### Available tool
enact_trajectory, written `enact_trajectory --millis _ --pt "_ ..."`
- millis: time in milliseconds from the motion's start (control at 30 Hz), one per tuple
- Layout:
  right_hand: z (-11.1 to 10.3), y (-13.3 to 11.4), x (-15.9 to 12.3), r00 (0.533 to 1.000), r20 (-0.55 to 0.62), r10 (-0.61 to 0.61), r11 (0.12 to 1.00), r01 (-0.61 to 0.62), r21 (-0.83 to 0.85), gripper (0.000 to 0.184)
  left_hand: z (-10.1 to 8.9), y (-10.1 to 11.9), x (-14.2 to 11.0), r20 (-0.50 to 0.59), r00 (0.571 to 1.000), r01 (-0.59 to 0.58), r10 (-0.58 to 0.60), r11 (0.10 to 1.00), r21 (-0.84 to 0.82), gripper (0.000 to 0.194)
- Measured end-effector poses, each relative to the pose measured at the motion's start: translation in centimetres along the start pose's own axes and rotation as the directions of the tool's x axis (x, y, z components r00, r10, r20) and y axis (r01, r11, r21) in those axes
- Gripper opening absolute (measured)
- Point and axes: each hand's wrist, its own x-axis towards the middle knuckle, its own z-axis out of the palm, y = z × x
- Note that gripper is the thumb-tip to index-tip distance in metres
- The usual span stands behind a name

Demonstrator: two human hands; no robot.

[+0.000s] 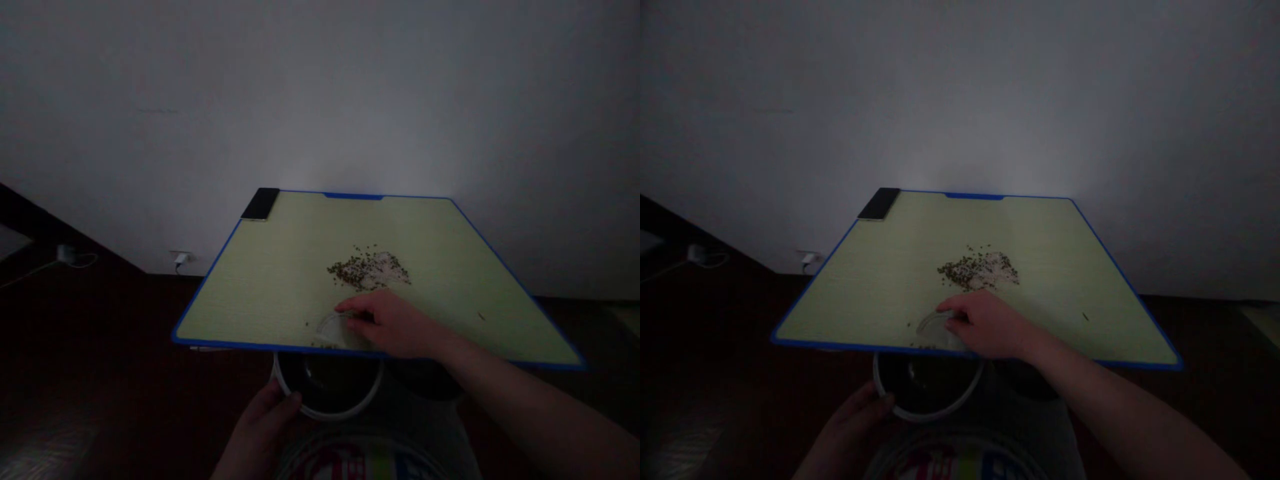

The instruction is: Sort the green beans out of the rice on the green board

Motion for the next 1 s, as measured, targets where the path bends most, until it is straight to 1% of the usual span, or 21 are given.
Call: enact_trajectory --millis 67,200,300,433,467,567,633,700,800,933,1000 --pt "-0.6 0.6 -0.5 0.998 -0.027 0.053 0.999 -0.053 0.008 0.034 -0.1 -0.2 0.1 0.042 0.999 0.008 -0.008 1.000 -0.008 0.028" --pt "-1.4 1.9 -1.4 0.984 -0.113 0.141 0.987 -0.148 -0.061 0.036 0.0 -0.2 0.1 0.053 0.999 0.010 -0.011 1.000 0.007 0.024" --pt "-1.0 1.7 -1.1 0.980 -0.143 0.135 0.981 -0.153 -0.119 0.037 0.2 -0.1 0.1 0.030 1.000 -0.004 0.004 1.000 -0.007 0.025" --pt "0.0 0.0 1.0 0.983 -0.171 0.069 0.976 -0.102 -0.194 0.036 0.0 0.2 -0.1 0.002 1.000 -0.019 0.019 1.000 0.010 0.024" --pt "0.1 -0.5 1.6 0.985 -0.165 0.048 0.974 -0.083 -0.211 0.036 -0.1 0.3 -0.1 -0.002 1.000 -0.027 0.027 0.999 0.019 0.023" --pt "0.4 -1.7 3.0 0.996 -0.072 -0.054 0.971 0.035 -0.238 0.034 -0.4 0.5 -0.4 0.001 0.999 -0.037 0.037 0.999 0.017 0.019" --pt "0.4 -2.2 3.4 0.995 0.001 -0.101 0.969 0.099 -0.228 0.034 -0.4 0.6 -0.5 0.008 1.000 -0.030 0.030 1.000 0.001 0.017" --pt "0.5 -2.4 3.4 0.990 0.063 -0.126 0.972 0.136 -0.192 0.033 -0.4 0.6 -0.6 0.003 1.000 -0.019 0.019 1.000 -0.002 0.018" --pt "0.7 -2.2 3.1 0.986 0.103 -0.135 0.984 0.145 -0.104 0.033 -0.5 0.5 -0.5 -0.005 1.000 -0.015 0.015 1.000 0.005 0.019" --pt "1.0 -1.4 2.6 0.989 0.069 -0.127 0.991 0.129 -0.026 0.032 -0.4 0.3 -0.4 -0.006 0.999 -0.033 0.033 0.999 0.001 0.019" --pt "1.1 -1.0 2.4 0.989 0.076 -0.124 0.992 0.125 -0.003 0.032 -0.2 0.3 -0.4 -0.015 0.999 -0.032 0.032 0.999 0.012 0.023"
